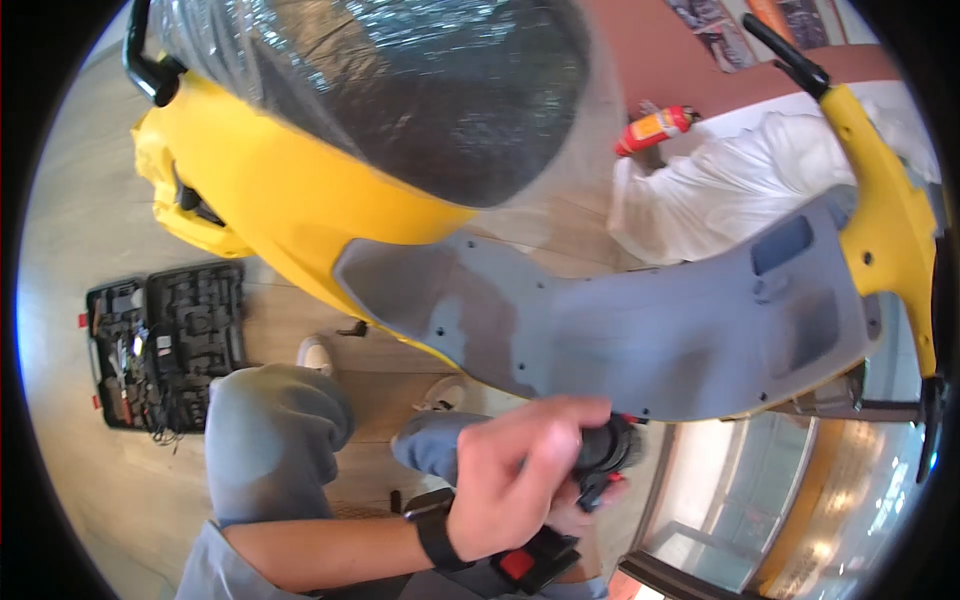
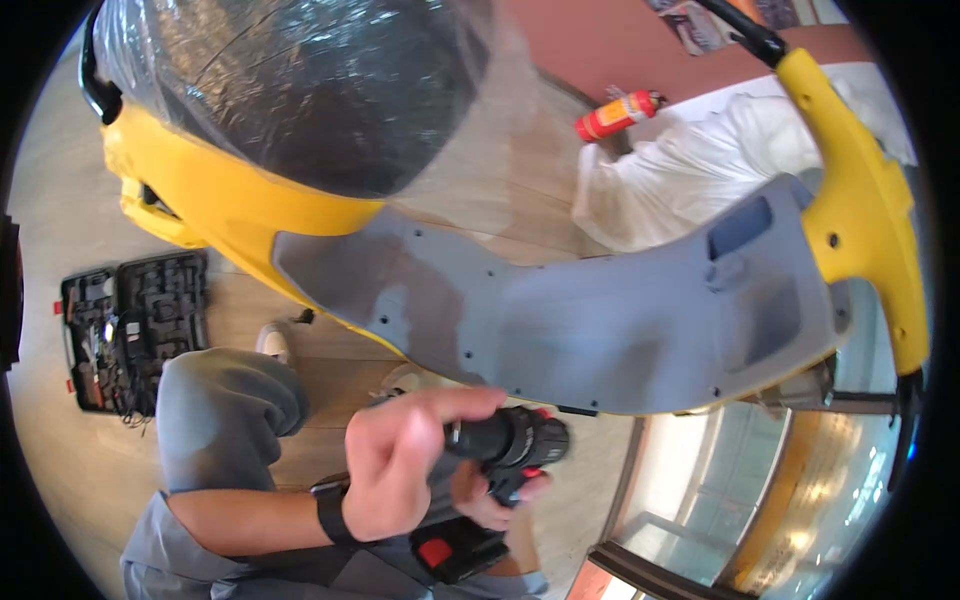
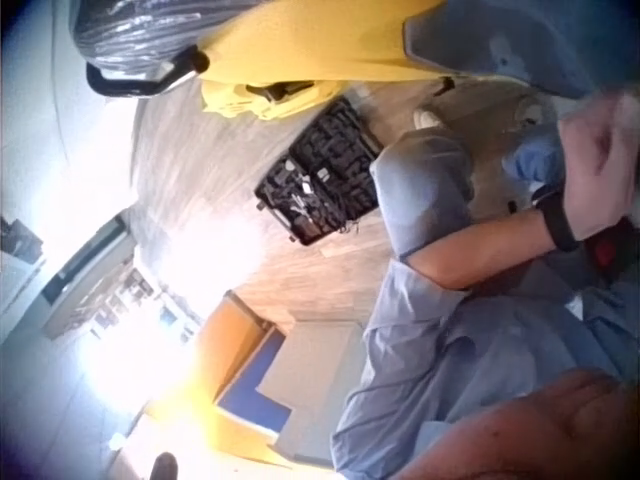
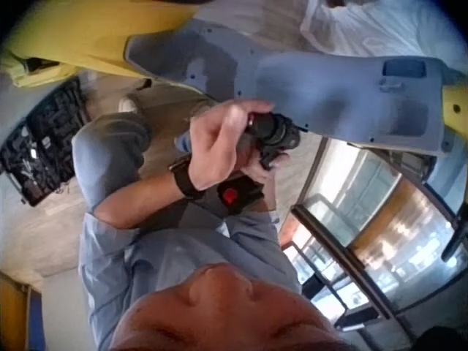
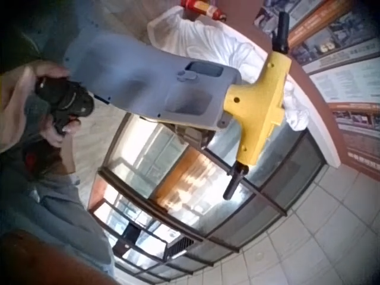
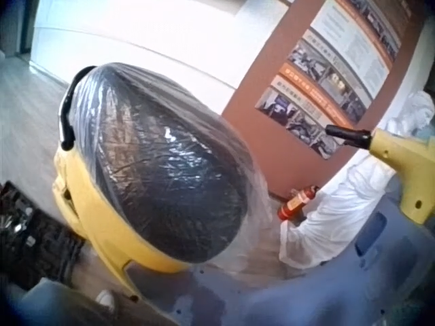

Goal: Using a power drill to remove or install screws on the body panels of a yellow scooter.

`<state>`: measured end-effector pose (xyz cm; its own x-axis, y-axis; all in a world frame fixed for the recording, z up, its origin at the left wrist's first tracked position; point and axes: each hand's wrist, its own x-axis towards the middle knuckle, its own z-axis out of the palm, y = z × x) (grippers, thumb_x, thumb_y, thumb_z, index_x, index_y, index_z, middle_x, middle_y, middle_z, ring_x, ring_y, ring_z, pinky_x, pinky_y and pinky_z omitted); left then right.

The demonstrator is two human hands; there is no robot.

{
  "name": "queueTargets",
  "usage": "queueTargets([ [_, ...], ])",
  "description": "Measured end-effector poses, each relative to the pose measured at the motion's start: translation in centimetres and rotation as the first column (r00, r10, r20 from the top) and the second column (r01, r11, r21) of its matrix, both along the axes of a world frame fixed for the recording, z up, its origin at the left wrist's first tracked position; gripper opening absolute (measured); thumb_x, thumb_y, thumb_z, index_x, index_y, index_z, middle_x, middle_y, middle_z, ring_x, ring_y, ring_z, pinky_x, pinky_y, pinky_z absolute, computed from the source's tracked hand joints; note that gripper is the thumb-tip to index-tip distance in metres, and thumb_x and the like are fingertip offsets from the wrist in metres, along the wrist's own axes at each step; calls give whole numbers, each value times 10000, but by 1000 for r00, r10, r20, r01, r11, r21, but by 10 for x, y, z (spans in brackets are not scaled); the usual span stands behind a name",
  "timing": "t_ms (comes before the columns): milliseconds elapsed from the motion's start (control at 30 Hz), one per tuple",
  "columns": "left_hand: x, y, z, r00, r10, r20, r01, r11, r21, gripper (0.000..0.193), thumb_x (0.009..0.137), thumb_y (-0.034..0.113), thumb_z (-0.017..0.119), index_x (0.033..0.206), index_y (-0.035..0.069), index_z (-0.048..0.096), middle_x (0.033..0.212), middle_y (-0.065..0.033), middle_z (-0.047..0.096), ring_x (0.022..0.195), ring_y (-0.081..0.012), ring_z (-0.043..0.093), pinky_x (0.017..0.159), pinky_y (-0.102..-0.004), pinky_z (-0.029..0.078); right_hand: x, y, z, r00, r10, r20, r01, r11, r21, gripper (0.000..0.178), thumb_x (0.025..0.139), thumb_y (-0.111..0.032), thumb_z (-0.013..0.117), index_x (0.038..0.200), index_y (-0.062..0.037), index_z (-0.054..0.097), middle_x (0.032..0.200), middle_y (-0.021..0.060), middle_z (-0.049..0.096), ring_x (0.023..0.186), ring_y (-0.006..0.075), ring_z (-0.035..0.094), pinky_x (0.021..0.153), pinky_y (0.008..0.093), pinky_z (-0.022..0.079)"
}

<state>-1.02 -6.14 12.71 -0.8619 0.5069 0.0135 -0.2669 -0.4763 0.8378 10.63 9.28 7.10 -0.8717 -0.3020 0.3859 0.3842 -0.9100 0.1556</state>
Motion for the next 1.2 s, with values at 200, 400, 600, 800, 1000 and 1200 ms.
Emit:
queueTargets([
  [200,-34,48,-73,547,24,837,-10,1000,-22,645,1002,590,372,1186,13,593,1084,-127,663,933,-263,646,847,-360,518,-38,27,58,796,-387,465,-339,351,873,572,808,-244,607,1249,84,450,625,113,535,504,218,552,479,300,467],
  [400,-11,49,-81,497,-195,845,332,943,22,665,963,659,369,1258,68,446,1001,-71,619,618,-138,547,481,-250,433,-75,7,9,702,-588,402,-604,-194,773,355,883,-64,622,1226,-2,557,960,92,639,750,197,634,633,336,541],
  [600,17,69,-94,688,-5,725,127,985,-114,676,987,380,567,1431,-30,263,1371,-139,442,1319,-205,386,1131,-344,269,-74,11,-17,588,-687,426,-665,-112,738,475,888,-185,687,1311,-19,548,1147,77,621,1068,165,569,974,312,424],
  [800,14,76,-103,724,67,687,110,971,-211,797,952,410,594,1439,-76,192,1195,-194,589,1106,-278,596,939,-343,452,-91,11,-27,566,-717,408,-663,-101,742,480,872,-227,701,1282,-20,563,1147,77,619,1051,164,563,941,304,432],
  [1000,10,76,-107,743,90,663,102,964,-245,841,928,392,607,1428,-126,172,1132,-207,613,1053,-284,629,912,-342,478,-97,15,-41,721,-598,350,-589,-263,764,479,892,-242,674,1296,-18,545,1156,72,612,1049,169,556,937,315,434],
  [1200,7,73,-100,757,68,650,145,952,-270,827,906,350,628,1418,-128,188,1118,-204,617,1036,-271,636,883,-345,503,-99,15,-39,729,-598,333,-580,-280,765,451,896,-268,658,1265,-25,572,1117,59,618,1002,162,549,911,318,443],
])
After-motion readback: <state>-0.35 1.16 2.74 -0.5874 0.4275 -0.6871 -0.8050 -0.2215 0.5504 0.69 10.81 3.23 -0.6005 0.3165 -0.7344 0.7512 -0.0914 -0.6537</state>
